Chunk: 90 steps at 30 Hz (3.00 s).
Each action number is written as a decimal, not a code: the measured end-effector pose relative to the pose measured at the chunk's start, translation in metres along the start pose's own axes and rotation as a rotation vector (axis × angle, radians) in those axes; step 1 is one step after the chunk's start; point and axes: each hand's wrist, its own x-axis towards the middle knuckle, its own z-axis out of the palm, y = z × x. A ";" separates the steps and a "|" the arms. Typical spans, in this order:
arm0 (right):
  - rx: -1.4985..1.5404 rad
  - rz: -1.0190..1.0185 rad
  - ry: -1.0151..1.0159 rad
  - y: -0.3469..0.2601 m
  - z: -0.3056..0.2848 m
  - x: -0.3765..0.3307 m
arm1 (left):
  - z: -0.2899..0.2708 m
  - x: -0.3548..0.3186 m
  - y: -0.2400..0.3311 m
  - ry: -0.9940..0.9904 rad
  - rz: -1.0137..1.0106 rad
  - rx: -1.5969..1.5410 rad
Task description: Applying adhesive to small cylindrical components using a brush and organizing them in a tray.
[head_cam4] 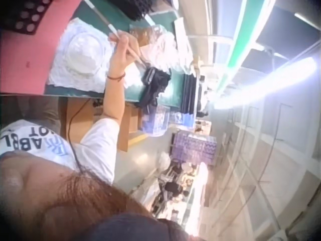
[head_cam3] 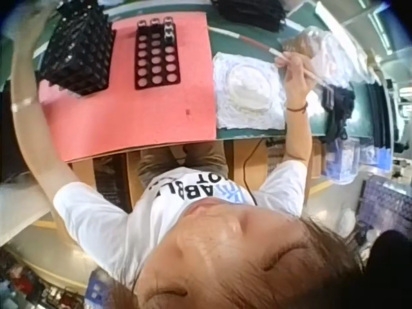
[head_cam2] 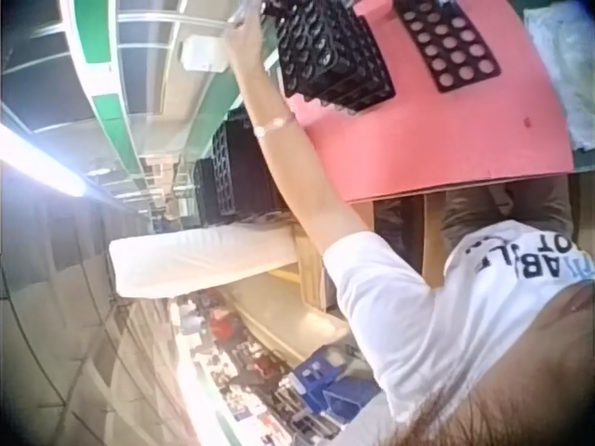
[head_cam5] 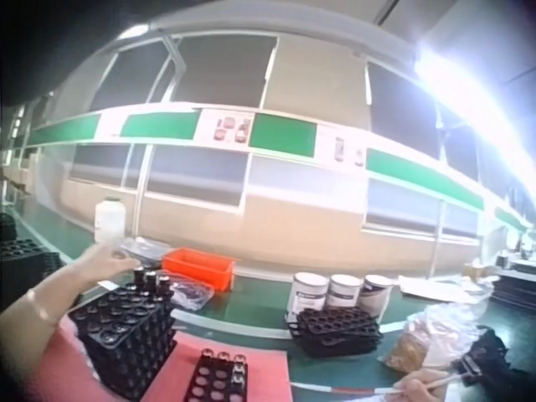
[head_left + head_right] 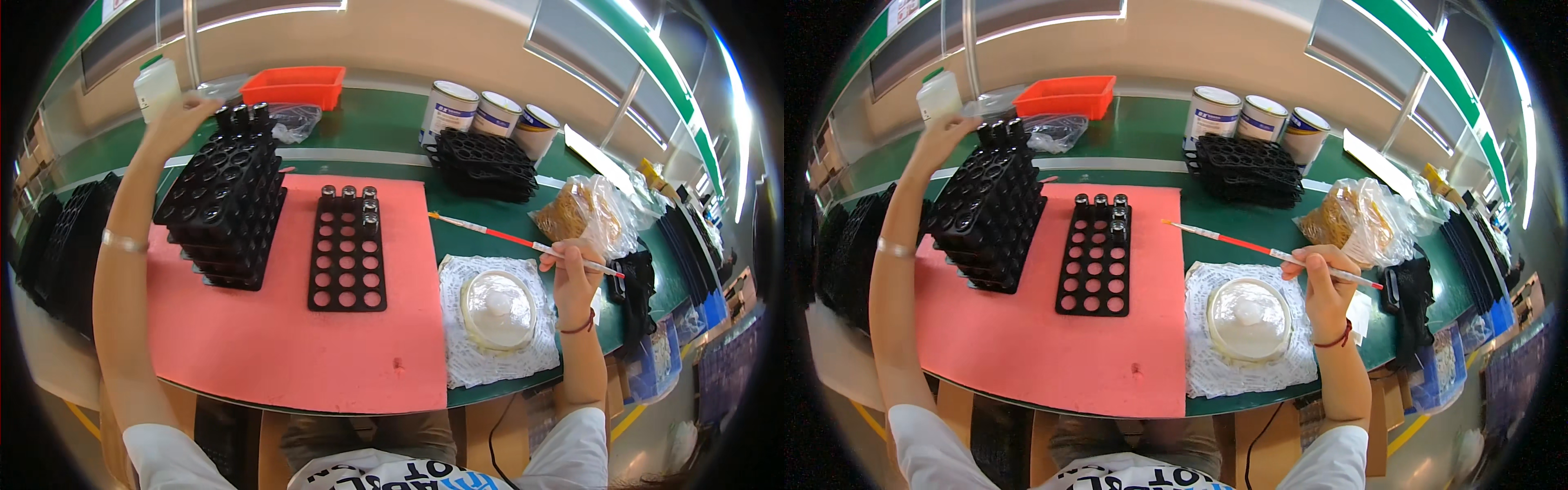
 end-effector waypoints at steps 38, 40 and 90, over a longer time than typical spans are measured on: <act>-0.428 -0.566 -0.010 -0.022 -0.024 -0.004 | 0.155 -0.154 0.152 -0.262 0.326 -0.333; -0.434 -0.556 -0.012 -0.021 -0.025 -0.003 | 0.139 -0.176 0.165 -0.396 0.390 -0.334; 0.354 0.278 0.276 0.003 -0.010 0.018 | 0.108 -0.207 0.153 -0.793 -0.332 -1.157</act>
